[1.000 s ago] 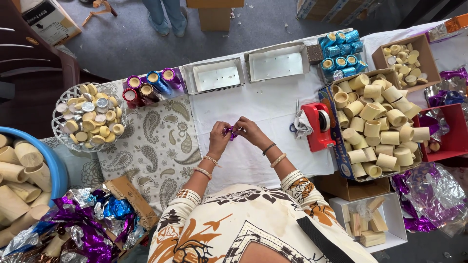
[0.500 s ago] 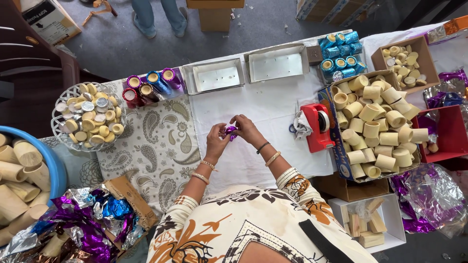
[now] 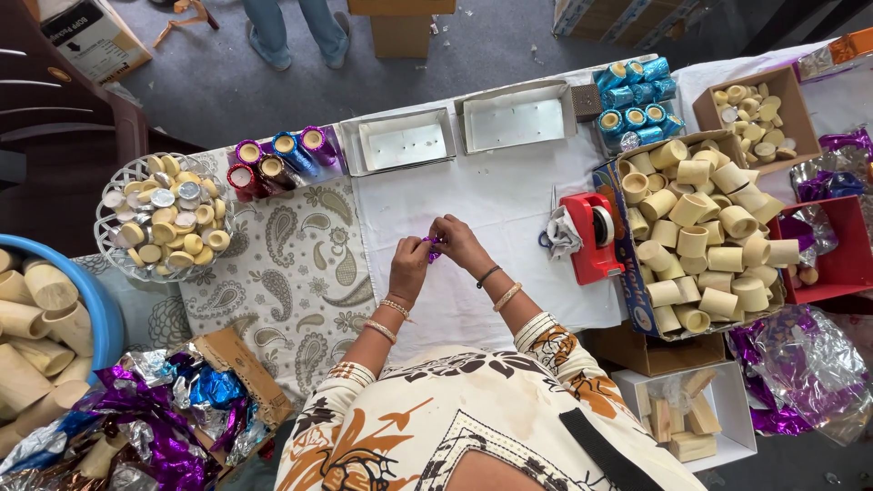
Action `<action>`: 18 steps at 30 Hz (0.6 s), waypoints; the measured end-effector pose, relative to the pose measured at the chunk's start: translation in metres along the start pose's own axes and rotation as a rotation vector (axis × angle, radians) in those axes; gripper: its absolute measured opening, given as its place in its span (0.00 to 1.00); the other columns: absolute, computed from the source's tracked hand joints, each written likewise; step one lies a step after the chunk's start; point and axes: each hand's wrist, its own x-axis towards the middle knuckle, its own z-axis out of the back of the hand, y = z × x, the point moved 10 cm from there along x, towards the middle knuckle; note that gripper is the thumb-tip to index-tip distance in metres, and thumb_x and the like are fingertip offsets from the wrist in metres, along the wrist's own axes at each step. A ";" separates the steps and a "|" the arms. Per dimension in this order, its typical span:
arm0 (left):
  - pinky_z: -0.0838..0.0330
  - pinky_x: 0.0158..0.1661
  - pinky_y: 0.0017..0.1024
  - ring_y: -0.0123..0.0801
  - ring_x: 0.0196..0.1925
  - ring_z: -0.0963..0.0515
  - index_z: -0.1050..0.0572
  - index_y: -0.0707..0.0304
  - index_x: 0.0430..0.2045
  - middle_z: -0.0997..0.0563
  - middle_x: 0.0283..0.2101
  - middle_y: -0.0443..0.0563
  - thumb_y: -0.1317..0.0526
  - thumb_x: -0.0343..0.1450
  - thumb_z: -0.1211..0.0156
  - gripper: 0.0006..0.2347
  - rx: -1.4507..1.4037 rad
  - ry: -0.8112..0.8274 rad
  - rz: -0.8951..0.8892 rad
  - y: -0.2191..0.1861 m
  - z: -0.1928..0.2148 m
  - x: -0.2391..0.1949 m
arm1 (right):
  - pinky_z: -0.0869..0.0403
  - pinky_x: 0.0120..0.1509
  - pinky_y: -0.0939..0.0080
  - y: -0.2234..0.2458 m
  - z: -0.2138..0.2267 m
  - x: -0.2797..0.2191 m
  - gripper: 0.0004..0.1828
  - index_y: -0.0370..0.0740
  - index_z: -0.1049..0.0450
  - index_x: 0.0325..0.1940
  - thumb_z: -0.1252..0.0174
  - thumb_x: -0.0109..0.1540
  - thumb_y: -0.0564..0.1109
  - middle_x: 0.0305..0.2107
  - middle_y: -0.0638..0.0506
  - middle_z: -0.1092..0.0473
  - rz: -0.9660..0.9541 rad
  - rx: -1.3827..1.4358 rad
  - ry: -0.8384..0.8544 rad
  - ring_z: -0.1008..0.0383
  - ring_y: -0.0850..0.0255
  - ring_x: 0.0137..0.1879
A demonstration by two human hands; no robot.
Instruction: The person wraps a cylindrical candle in purple metallic foil, folding and tucking the edges to create a neat package. They then place the wrapped candle into a white tray. The person repeats the process with a blue metallic foil sheet, wrapping another candle and placing it in the tray.
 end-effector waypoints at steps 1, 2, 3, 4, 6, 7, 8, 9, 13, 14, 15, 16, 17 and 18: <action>0.25 0.42 0.38 0.46 0.42 0.23 0.21 0.67 0.38 0.22 0.38 0.54 0.72 0.67 0.36 0.08 0.000 0.000 -0.001 -0.001 0.000 0.000 | 0.21 0.41 0.60 0.003 0.001 -0.002 0.14 0.38 0.28 0.40 0.33 0.54 0.32 0.35 0.50 0.32 0.000 0.000 -0.001 0.26 0.60 0.36; 0.25 0.41 0.38 0.46 0.41 0.23 0.21 0.66 0.38 0.23 0.37 0.54 0.72 0.67 0.36 0.08 0.000 -0.018 0.037 0.001 0.002 0.000 | 0.22 0.41 0.60 0.006 0.005 -0.004 0.12 0.37 0.27 0.37 0.32 0.54 0.32 0.33 0.50 0.32 0.007 -0.034 -0.033 0.26 0.59 0.35; 0.25 0.40 0.38 0.45 0.40 0.23 0.20 0.66 0.38 0.23 0.35 0.53 0.72 0.67 0.36 0.08 0.000 -0.036 0.077 0.004 0.004 -0.001 | 0.23 0.40 0.59 0.010 0.008 -0.006 0.10 0.36 0.27 0.34 0.31 0.55 0.33 0.32 0.49 0.32 0.013 -0.066 -0.064 0.26 0.58 0.35; 0.25 0.40 0.38 0.45 0.40 0.23 0.20 0.66 0.38 0.23 0.35 0.53 0.72 0.67 0.36 0.08 0.001 -0.035 0.076 0.004 0.003 -0.001 | 0.23 0.40 0.59 0.015 0.009 -0.008 0.10 0.36 0.27 0.34 0.31 0.55 0.33 0.32 0.49 0.32 0.013 -0.066 -0.064 0.26 0.58 0.35; 0.25 0.41 0.38 0.44 0.40 0.22 0.20 0.64 0.38 0.23 0.35 0.53 0.72 0.67 0.37 0.08 -0.039 -0.077 0.136 0.009 0.004 -0.003 | 0.21 0.41 0.60 0.025 0.010 -0.011 0.07 0.36 0.26 0.34 0.34 0.56 0.34 0.32 0.50 0.30 0.027 -0.023 -0.061 0.22 0.59 0.35; 0.25 0.41 0.38 0.44 0.40 0.22 0.20 0.64 0.38 0.23 0.35 0.53 0.72 0.67 0.37 0.08 -0.039 -0.076 0.137 0.008 0.002 -0.003 | 0.21 0.41 0.60 0.027 0.011 -0.012 0.07 0.36 0.26 0.34 0.34 0.56 0.34 0.32 0.50 0.30 0.027 -0.022 -0.060 0.22 0.59 0.35; 0.25 0.40 0.37 0.43 0.40 0.21 0.20 0.63 0.38 0.22 0.36 0.53 0.72 0.68 0.37 0.08 -0.085 -0.094 0.186 0.011 0.003 -0.004 | 0.21 0.41 0.60 0.029 0.012 -0.012 0.06 0.36 0.24 0.35 0.34 0.57 0.34 0.32 0.49 0.30 0.021 -0.042 -0.061 0.22 0.58 0.35; 0.24 0.40 0.37 0.42 0.39 0.21 0.20 0.62 0.37 0.21 0.37 0.53 0.72 0.68 0.38 0.08 -0.131 -0.113 0.233 0.015 0.003 -0.004 | 0.21 0.41 0.60 0.031 0.013 -0.011 0.05 0.36 0.23 0.35 0.34 0.57 0.34 0.32 0.49 0.29 0.017 -0.063 -0.064 0.22 0.56 0.35; 0.24 0.41 0.37 0.44 0.40 0.21 0.22 0.63 0.37 0.20 0.37 0.53 0.73 0.69 0.38 0.07 -0.116 -0.135 0.228 0.020 -0.004 -0.011 | 0.21 0.41 0.59 0.023 0.010 -0.008 0.05 0.36 0.22 0.35 0.34 0.57 0.34 0.31 0.48 0.29 0.054 -0.071 -0.058 0.22 0.55 0.35; 0.25 0.42 0.38 0.45 0.41 0.21 0.23 0.64 0.39 0.20 0.38 0.54 0.73 0.69 0.39 0.08 -0.095 -0.139 0.190 0.015 -0.004 -0.011 | 0.21 0.41 0.59 0.020 0.008 -0.008 0.05 0.36 0.22 0.35 0.35 0.57 0.33 0.32 0.49 0.29 0.046 -0.082 -0.046 0.22 0.55 0.35; 0.25 0.43 0.40 0.47 0.42 0.22 0.25 0.65 0.40 0.20 0.39 0.54 0.74 0.69 0.39 0.09 -0.074 -0.144 0.151 0.011 -0.003 -0.011 | 0.21 0.41 0.58 0.017 0.006 -0.007 0.05 0.36 0.22 0.36 0.35 0.57 0.33 0.32 0.49 0.29 0.038 -0.092 -0.034 0.22 0.56 0.36; 0.25 0.43 0.40 0.47 0.42 0.22 0.25 0.65 0.40 0.20 0.39 0.54 0.74 0.69 0.39 0.09 -0.074 -0.143 0.152 0.010 -0.002 -0.011 | 0.21 0.41 0.58 0.021 0.008 -0.007 0.05 0.36 0.22 0.36 0.35 0.57 0.33 0.32 0.49 0.29 0.037 -0.091 -0.033 0.22 0.56 0.36; 0.25 0.44 0.40 0.48 0.43 0.22 0.26 0.66 0.42 0.20 0.39 0.55 0.74 0.68 0.39 0.11 -0.067 -0.135 0.112 0.005 -0.002 -0.010 | 0.21 0.42 0.59 0.026 0.010 -0.007 0.06 0.36 0.24 0.36 0.35 0.57 0.33 0.33 0.49 0.29 0.044 -0.088 -0.036 0.22 0.56 0.37; 0.25 0.44 0.41 0.49 0.44 0.22 0.26 0.67 0.45 0.21 0.40 0.57 0.75 0.68 0.39 0.12 -0.061 -0.127 0.073 0.001 -0.001 -0.010 | 0.21 0.42 0.59 0.031 0.011 -0.008 0.07 0.36 0.25 0.37 0.35 0.57 0.33 0.33 0.49 0.29 0.051 -0.084 -0.040 0.21 0.57 0.38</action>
